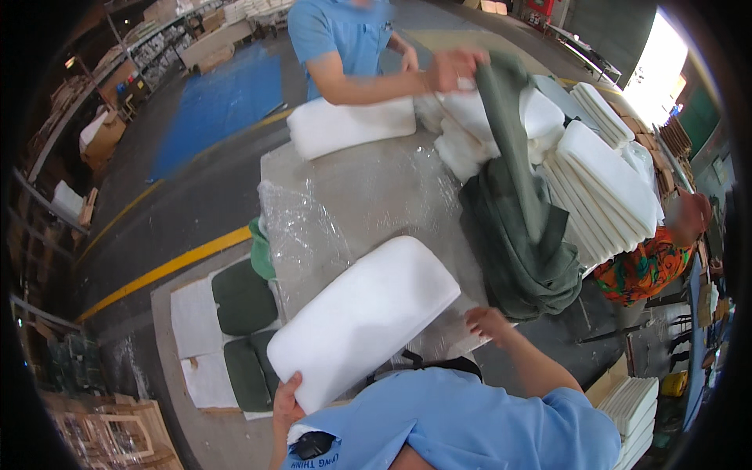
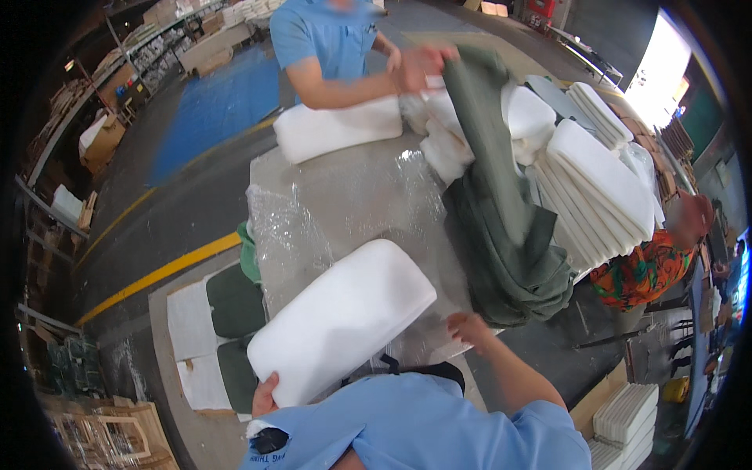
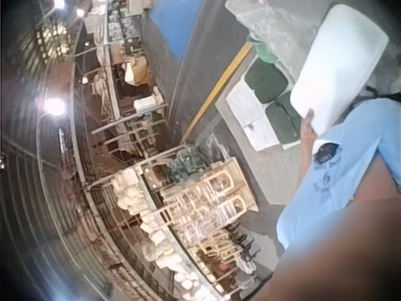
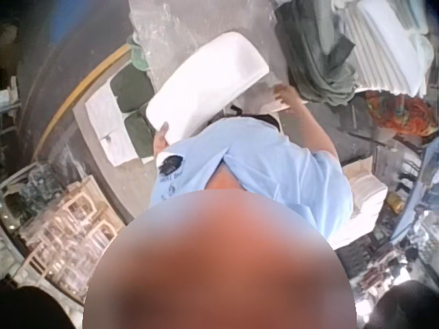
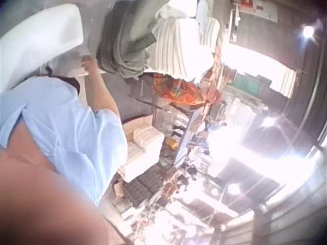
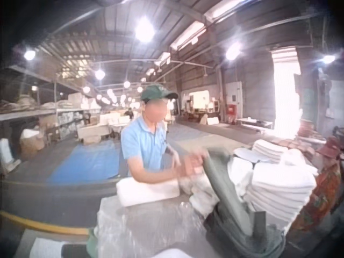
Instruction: The person inserts white foam inserts into green fabric covers, pulls the fabric over the foam, and places the finished cushions on a stack. The person repeats this process for multiple cushions.
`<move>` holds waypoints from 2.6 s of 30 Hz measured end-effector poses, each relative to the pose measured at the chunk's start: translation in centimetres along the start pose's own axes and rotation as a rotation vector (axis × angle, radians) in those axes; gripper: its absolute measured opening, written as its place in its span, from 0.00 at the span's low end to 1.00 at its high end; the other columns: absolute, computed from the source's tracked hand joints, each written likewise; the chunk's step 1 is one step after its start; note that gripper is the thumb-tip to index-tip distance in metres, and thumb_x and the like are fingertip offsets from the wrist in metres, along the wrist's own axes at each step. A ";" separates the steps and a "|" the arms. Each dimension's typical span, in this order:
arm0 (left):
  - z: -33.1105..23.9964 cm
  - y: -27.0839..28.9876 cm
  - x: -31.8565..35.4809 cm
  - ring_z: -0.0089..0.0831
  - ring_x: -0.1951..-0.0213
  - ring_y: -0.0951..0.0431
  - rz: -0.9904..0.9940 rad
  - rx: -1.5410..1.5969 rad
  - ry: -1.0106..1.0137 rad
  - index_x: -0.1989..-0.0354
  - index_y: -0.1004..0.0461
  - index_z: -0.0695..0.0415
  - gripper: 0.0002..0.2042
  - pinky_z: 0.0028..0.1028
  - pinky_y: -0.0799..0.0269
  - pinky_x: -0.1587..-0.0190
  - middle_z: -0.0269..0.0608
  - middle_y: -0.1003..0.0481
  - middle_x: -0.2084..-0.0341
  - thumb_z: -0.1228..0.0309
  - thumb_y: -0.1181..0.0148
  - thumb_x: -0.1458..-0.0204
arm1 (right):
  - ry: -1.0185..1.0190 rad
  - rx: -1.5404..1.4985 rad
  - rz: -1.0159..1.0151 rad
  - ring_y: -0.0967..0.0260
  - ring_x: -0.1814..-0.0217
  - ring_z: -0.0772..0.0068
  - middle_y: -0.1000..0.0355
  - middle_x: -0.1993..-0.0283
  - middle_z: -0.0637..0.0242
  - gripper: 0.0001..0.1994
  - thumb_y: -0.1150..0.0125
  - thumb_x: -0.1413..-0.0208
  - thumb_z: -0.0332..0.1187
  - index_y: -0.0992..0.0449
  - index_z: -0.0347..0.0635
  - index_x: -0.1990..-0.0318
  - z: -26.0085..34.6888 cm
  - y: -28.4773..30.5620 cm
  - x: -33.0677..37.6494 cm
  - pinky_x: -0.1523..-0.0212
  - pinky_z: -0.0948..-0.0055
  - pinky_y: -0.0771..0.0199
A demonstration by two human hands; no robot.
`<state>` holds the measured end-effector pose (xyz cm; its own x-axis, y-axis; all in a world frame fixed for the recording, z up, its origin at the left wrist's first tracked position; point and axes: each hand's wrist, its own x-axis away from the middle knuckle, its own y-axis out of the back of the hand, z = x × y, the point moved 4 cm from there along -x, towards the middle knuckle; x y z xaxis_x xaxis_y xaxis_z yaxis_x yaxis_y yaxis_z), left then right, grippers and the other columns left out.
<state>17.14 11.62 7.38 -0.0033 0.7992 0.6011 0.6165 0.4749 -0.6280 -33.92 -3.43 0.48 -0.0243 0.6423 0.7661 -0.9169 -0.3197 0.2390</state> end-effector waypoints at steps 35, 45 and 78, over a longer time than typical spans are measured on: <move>-0.9 2.0 -7.1 0.33 0.58 0.18 -0.062 -0.100 -0.309 0.51 0.22 0.59 0.32 0.33 0.25 0.50 0.39 0.19 0.65 0.39 0.60 0.27 | 0.645 -0.644 -0.196 0.22 0.54 0.65 0.20 0.58 0.58 0.33 0.59 0.25 0.61 0.20 0.35 0.55 3.9 -3.4 2.0 0.47 0.63 0.23; -3.7 -19.2 -2.0 0.48 0.41 0.23 0.385 -1.497 -0.870 0.34 0.28 0.59 0.31 0.42 0.32 0.35 0.52 0.21 0.44 0.58 0.30 0.44 | 0.551 -0.540 -0.155 0.25 0.56 0.72 0.19 0.58 0.62 0.24 0.48 0.26 0.49 0.16 0.35 0.53 4.8 -2.4 3.0 0.50 0.68 0.26; 5.2 -21.0 -3.8 0.45 0.55 0.15 0.259 -2.149 -0.639 0.45 0.20 0.51 0.28 0.44 0.21 0.52 0.44 0.15 0.57 0.61 0.23 0.58 | 0.212 0.430 -0.932 0.50 0.17 0.49 0.47 0.18 0.53 0.38 0.35 0.38 0.44 0.41 0.40 0.23 27.5 15.9 -12.0 0.26 0.42 0.41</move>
<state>0.08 0.51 15.73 0.2918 0.9435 0.1569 0.3109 -0.2486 0.9173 -37.27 -35.45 11.50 0.5115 0.8573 0.0592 -0.3909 0.1708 0.9044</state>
